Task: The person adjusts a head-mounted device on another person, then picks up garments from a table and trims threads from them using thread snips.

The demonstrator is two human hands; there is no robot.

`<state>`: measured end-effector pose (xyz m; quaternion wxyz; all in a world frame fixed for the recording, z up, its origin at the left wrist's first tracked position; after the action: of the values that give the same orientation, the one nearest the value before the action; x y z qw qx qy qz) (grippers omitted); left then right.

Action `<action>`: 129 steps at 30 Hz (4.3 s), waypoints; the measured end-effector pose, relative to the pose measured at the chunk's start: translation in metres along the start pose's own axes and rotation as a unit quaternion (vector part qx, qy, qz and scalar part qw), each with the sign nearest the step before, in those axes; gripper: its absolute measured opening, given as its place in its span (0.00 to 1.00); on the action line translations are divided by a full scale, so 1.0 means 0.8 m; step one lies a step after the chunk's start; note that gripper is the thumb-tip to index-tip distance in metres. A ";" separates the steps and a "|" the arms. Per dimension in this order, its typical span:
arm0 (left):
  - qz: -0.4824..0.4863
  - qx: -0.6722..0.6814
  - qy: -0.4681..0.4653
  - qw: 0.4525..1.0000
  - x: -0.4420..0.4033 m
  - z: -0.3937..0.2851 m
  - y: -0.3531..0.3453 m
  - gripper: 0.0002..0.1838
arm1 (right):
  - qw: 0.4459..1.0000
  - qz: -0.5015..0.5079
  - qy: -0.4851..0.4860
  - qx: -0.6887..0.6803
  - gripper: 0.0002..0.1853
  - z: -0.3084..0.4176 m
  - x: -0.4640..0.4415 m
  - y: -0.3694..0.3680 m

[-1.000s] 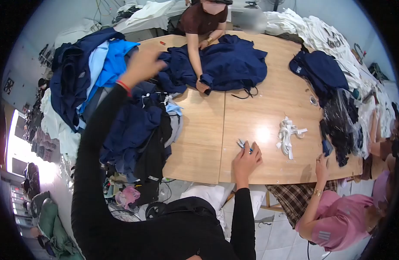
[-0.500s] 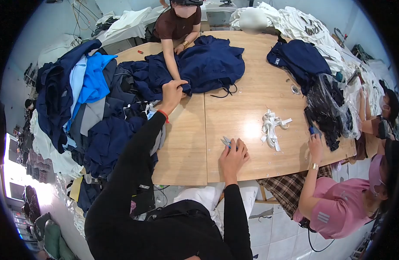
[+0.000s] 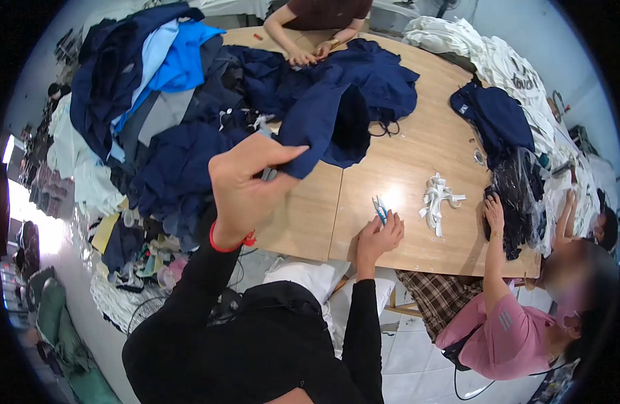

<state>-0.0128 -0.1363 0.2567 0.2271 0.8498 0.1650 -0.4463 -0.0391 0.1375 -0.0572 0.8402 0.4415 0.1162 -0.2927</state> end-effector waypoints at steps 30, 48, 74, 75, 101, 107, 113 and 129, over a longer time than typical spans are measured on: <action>0.028 0.014 -0.050 0.998 0.069 -0.089 0.006 0.22 | 0.898 -0.039 0.255 -0.356 0.11 0.269 -0.001 0.280; 0.059 0.025 -0.044 0.997 0.068 -0.093 0.001 0.23 | 0.905 0.002 0.253 -0.341 0.08 0.253 0.002 0.276; 0.267 0.318 0.243 0.877 0.085 -0.078 -0.012 0.03 | 0.877 0.150 0.046 -0.455 0.16 0.239 -0.013 0.283; 0.267 0.329 0.254 0.869 0.089 -0.077 -0.014 0.03 | 0.876 0.155 0.044 -0.454 0.15 0.238 -0.013 0.283; 0.316 0.337 0.424 0.779 0.150 -0.124 -0.188 0.05 | 0.972 -0.094 0.116 -0.180 0.24 0.068 -0.004 0.329; 0.256 0.403 0.520 0.708 0.180 -0.119 -0.220 0.10 | 0.968 -0.101 0.078 -0.218 0.21 0.038 -0.008 0.314; 0.237 0.389 0.534 0.712 0.191 -0.113 -0.234 0.13 | 0.959 -0.067 0.012 -0.276 0.17 0.018 -0.013 0.303; 0.311 0.269 0.373 0.832 0.193 -0.116 -0.245 0.15 | 0.674 0.037 -0.396 -0.622 0.12 -0.010 -0.004 0.263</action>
<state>0.0405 0.0905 0.1274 0.0377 0.9857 -0.1621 -0.0277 0.0839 0.2376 0.0816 0.8981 -0.3367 -0.0885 -0.2688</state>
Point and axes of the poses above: each hand's wrist, its own x-axis away from the middle knuckle, its own y-axis out of the back of the hand, z = x × y, the point moved 3 cm from there along -x, towards the middle knuckle, and after that the axes turned 3 degrees about -y, right-handed, at the moved point
